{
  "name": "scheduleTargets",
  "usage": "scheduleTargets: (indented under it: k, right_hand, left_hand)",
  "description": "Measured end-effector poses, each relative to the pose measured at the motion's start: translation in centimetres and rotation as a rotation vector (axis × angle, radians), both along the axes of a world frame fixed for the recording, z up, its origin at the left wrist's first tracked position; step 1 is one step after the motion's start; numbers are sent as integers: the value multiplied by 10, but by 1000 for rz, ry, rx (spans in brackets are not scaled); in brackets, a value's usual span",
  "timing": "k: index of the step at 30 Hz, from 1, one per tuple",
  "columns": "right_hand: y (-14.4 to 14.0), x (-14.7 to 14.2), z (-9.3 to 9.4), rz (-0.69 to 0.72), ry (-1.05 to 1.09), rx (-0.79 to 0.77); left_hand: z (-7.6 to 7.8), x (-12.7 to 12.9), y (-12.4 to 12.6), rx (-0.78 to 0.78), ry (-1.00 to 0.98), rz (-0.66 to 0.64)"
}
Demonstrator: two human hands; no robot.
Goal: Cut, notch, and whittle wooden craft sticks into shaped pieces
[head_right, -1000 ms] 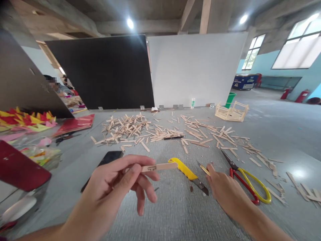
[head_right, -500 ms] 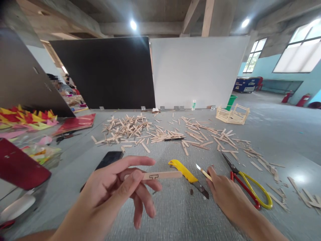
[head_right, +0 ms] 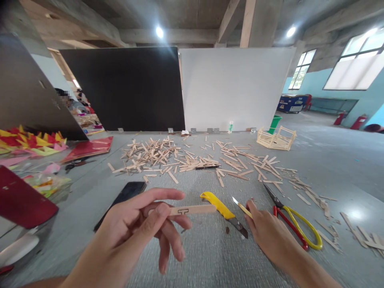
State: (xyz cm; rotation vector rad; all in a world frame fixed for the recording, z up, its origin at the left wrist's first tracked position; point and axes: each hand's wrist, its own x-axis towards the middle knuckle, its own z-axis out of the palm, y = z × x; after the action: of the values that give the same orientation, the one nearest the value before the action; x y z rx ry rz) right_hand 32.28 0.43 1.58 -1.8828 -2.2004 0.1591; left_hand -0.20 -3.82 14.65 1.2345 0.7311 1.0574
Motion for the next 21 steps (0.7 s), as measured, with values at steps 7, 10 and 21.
scheduleTargets:
  k: [7, 10, 21]
  right_hand:
    - [0, -3, 8, 30, -48, -64]
    - [-1, -3, 7, 24, -60, -68]
    - [1, -4, 9, 26, -97, -96]
  left_hand:
    - [-2, 1, 0, -4, -41, 11]
    - [-4, 1, 0, -6, -49, 4]
    - [-6, 3, 0, -20, -55, -1]
